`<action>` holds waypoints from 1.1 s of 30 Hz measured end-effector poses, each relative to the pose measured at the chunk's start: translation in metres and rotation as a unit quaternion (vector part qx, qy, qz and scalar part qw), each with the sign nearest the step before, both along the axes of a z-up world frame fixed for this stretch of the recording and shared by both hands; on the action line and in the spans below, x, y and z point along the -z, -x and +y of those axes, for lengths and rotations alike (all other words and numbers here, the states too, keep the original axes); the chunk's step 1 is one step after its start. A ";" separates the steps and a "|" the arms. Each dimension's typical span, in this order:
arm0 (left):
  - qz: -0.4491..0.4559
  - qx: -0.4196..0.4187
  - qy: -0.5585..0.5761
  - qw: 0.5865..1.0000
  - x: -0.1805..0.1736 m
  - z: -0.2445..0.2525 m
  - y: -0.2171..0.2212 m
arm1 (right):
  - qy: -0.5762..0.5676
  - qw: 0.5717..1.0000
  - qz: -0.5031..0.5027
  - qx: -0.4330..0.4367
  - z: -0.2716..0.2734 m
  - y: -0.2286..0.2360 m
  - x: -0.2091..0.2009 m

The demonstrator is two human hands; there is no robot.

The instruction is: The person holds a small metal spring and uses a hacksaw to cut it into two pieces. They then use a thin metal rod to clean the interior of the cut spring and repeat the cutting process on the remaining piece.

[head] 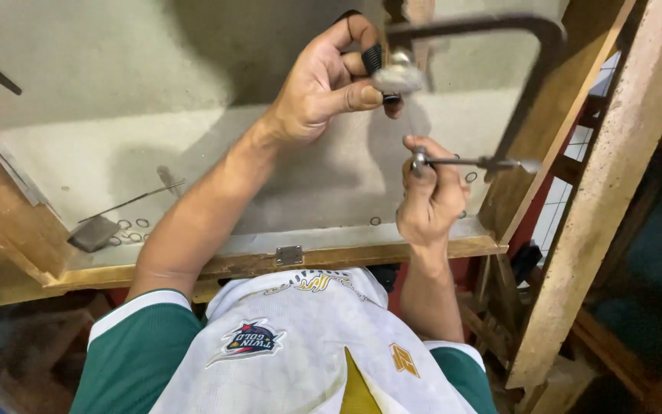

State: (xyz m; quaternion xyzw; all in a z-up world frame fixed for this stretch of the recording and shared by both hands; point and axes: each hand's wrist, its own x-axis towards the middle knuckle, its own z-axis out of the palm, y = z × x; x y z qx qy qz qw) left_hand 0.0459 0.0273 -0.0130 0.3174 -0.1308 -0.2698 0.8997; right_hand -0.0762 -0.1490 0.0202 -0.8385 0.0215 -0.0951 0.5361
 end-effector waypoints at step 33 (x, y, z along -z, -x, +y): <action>0.030 -0.070 -0.041 0.996 0.044 -0.009 0.003 | 0.106 0.980 -0.158 -0.050 -0.014 -0.064 0.014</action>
